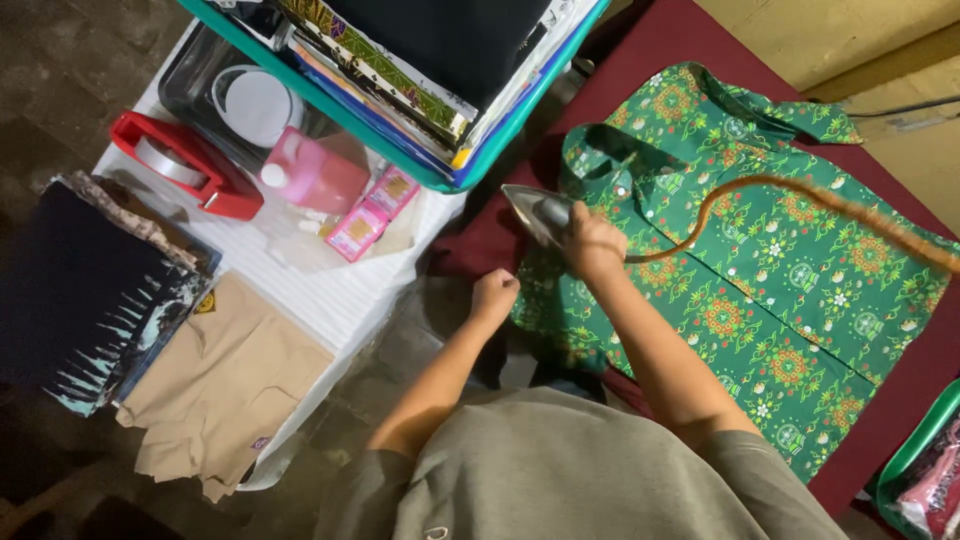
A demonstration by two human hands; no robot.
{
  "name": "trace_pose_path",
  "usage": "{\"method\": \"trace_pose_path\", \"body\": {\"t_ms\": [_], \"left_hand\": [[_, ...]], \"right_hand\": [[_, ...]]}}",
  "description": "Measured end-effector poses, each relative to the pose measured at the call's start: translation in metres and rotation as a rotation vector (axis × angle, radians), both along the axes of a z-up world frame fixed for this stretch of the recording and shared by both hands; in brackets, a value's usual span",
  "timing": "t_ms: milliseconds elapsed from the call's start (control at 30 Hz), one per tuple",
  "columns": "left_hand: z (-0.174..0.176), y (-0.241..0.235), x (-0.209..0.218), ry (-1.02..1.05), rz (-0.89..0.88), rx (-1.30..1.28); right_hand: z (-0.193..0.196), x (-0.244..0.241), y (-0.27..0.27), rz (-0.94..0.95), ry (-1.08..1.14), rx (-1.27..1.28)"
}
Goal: Iron a patterned green shirt on an ironing board.
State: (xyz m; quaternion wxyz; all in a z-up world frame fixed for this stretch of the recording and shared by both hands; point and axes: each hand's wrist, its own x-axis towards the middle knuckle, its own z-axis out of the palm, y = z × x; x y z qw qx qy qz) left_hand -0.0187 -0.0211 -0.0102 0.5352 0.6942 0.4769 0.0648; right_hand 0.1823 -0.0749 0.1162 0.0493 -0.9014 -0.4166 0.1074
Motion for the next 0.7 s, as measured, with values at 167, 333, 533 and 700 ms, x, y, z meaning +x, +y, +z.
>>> {"method": "trace_pose_path", "body": {"t_ms": [167, 333, 533, 700], "left_hand": [[-0.011, -0.001, 0.001, 0.031, -0.01, 0.037], [-0.01, 0.003, 0.004, 0.049, -0.051, 0.061], [-0.005, 0.002, 0.001, 0.003, -0.027, 0.088], [0.05, -0.001, 0.009, 0.235, -0.142, 0.197]], "right_hand": [[0.022, -0.033, -0.027, 0.078, 0.031, 0.091], [0.016, -0.047, -0.043, 0.093, 0.0, 0.092], [0.001, -0.011, -0.008, 0.008, -0.052, 0.108], [-0.003, -0.006, -0.034, -0.081, -0.066, 0.104]]}}
